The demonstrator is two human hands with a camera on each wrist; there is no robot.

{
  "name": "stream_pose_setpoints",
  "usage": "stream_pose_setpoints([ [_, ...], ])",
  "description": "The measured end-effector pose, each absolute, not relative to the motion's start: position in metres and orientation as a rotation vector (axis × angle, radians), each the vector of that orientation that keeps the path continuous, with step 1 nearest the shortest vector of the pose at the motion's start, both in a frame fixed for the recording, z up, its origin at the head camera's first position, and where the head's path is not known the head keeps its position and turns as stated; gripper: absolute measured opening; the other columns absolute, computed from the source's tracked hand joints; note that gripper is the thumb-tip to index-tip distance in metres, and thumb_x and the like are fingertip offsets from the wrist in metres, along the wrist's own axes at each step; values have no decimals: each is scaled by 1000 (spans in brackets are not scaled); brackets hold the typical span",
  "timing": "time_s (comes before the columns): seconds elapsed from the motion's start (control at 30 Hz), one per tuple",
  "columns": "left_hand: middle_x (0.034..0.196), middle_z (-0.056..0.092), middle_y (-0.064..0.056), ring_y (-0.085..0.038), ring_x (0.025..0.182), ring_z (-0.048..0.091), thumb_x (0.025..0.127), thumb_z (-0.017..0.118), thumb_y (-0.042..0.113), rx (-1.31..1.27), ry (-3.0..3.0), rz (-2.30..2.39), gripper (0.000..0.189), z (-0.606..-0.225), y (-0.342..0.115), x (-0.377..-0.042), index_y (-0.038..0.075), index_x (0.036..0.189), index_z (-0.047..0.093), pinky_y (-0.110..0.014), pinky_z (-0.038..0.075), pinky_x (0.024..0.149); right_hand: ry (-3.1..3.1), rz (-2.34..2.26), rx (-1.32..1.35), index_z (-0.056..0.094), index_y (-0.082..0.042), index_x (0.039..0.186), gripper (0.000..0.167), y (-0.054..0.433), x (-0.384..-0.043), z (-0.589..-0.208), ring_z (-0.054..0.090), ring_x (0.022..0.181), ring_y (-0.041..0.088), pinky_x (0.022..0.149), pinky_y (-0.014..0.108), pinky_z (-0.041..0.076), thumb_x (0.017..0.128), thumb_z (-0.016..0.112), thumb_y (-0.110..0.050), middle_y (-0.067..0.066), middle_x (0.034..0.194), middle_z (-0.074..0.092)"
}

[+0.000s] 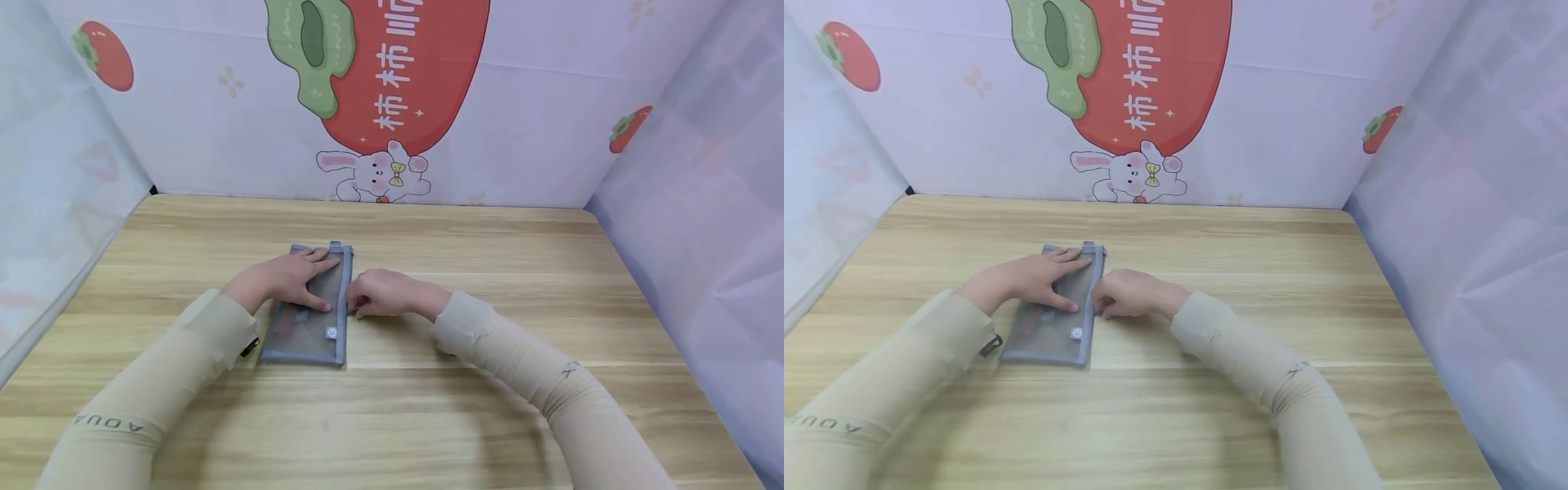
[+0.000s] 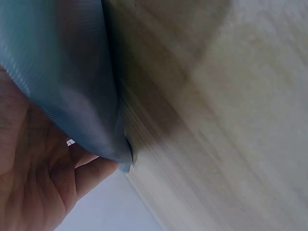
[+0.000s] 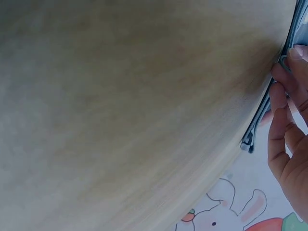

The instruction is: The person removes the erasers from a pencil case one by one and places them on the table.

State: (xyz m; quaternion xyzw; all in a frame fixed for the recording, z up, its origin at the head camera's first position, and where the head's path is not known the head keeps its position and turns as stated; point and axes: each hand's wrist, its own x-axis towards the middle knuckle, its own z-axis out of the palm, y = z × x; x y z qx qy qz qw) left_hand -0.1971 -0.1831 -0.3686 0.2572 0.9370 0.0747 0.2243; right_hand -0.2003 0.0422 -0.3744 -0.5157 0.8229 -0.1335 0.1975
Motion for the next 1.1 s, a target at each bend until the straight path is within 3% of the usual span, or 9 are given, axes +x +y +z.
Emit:
stream_pose_setpoints([
  [1.1, 165, 11, -20, -46, 151, 11, 83, 67, 61, 695, 2586, 218, 100, -373, -185, -198, 13, 159, 23, -61, 22, 118, 2241, -349, -1493, 73, -12, 95, 6, 41, -192, -373, 56, 80, 7, 76, 20, 47, 91, 70, -15, -3, 91, 69],
])
